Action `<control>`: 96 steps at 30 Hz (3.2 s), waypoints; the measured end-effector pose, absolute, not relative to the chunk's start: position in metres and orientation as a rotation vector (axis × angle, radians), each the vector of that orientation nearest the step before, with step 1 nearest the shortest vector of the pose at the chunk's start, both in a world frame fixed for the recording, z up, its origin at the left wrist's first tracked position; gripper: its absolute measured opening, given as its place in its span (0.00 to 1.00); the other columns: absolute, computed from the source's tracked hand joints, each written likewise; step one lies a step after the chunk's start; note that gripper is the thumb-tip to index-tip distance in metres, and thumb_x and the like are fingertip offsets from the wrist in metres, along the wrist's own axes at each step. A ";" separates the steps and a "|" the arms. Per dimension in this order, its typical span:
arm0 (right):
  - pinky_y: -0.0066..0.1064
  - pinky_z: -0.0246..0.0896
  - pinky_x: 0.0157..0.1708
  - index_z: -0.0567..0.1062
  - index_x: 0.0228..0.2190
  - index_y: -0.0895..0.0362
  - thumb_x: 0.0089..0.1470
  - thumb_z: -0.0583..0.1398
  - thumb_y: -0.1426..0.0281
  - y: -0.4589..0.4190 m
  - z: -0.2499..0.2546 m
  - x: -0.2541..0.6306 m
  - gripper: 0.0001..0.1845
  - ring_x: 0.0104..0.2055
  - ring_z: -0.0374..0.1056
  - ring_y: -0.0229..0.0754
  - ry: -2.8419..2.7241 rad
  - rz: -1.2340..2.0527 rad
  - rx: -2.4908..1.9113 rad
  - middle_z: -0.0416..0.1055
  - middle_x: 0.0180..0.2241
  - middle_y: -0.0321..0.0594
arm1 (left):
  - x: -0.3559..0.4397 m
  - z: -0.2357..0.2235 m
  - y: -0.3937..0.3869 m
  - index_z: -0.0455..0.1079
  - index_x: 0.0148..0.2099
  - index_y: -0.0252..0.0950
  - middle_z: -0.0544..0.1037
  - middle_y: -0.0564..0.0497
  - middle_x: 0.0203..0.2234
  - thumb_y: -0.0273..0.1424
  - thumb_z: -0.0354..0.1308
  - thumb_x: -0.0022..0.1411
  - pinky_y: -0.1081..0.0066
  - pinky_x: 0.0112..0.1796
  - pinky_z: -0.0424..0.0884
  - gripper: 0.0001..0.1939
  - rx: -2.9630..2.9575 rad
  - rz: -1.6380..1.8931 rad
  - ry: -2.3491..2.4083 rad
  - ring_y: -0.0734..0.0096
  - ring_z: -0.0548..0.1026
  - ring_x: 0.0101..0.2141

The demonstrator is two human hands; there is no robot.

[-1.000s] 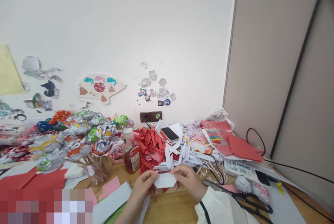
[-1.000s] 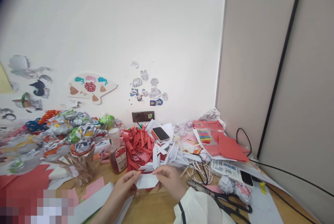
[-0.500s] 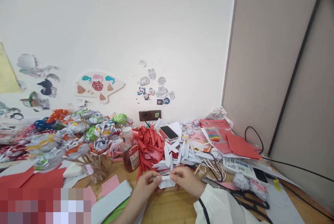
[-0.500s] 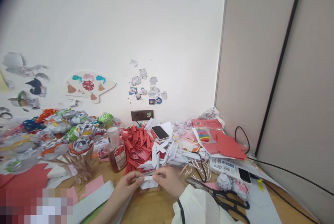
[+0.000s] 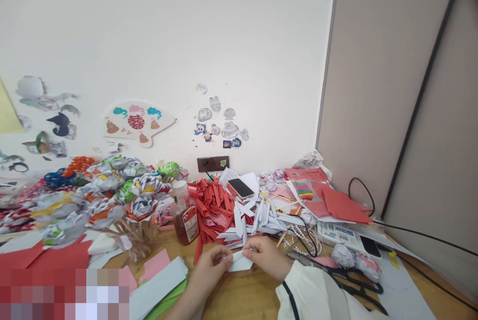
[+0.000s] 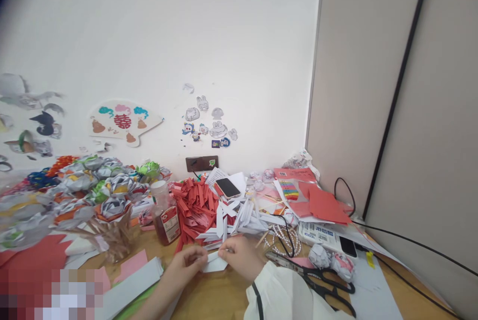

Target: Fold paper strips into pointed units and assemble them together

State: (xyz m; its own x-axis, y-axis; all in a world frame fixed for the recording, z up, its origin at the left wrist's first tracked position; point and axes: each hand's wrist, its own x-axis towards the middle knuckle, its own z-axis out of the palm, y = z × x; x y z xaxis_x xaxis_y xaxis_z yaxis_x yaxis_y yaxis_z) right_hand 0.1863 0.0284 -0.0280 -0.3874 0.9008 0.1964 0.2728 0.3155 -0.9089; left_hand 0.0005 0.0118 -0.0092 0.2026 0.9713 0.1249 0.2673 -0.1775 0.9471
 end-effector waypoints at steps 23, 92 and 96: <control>0.27 0.59 0.30 0.76 0.29 0.57 0.47 0.54 0.73 0.023 -0.010 0.190 0.10 0.31 0.67 0.40 -2.058 0.936 -0.993 0.73 0.28 0.37 | -0.005 0.000 0.009 0.69 0.23 0.32 0.71 0.53 0.16 0.40 0.57 0.47 0.76 0.23 0.59 0.15 1.729 0.928 1.227 0.72 0.67 0.20; 0.28 0.60 0.25 0.76 0.29 0.58 0.49 0.56 0.66 0.019 -0.011 0.182 0.11 0.23 0.65 0.37 -1.763 0.909 -0.855 0.72 0.26 0.41 | 0.001 -0.003 0.007 0.61 0.27 0.35 0.72 0.57 0.13 0.44 0.62 0.41 0.80 0.12 0.63 0.19 1.133 1.110 1.024 0.76 0.70 0.12; 0.28 0.61 0.25 0.73 0.36 0.59 0.51 0.55 0.63 0.016 -0.007 0.183 0.15 0.24 0.65 0.37 -1.773 0.983 -0.864 0.71 0.27 0.40 | 0.000 -0.007 0.010 0.62 0.27 0.35 0.72 0.57 0.11 0.43 0.63 0.40 0.78 0.13 0.65 0.20 1.202 1.107 1.038 0.75 0.70 0.13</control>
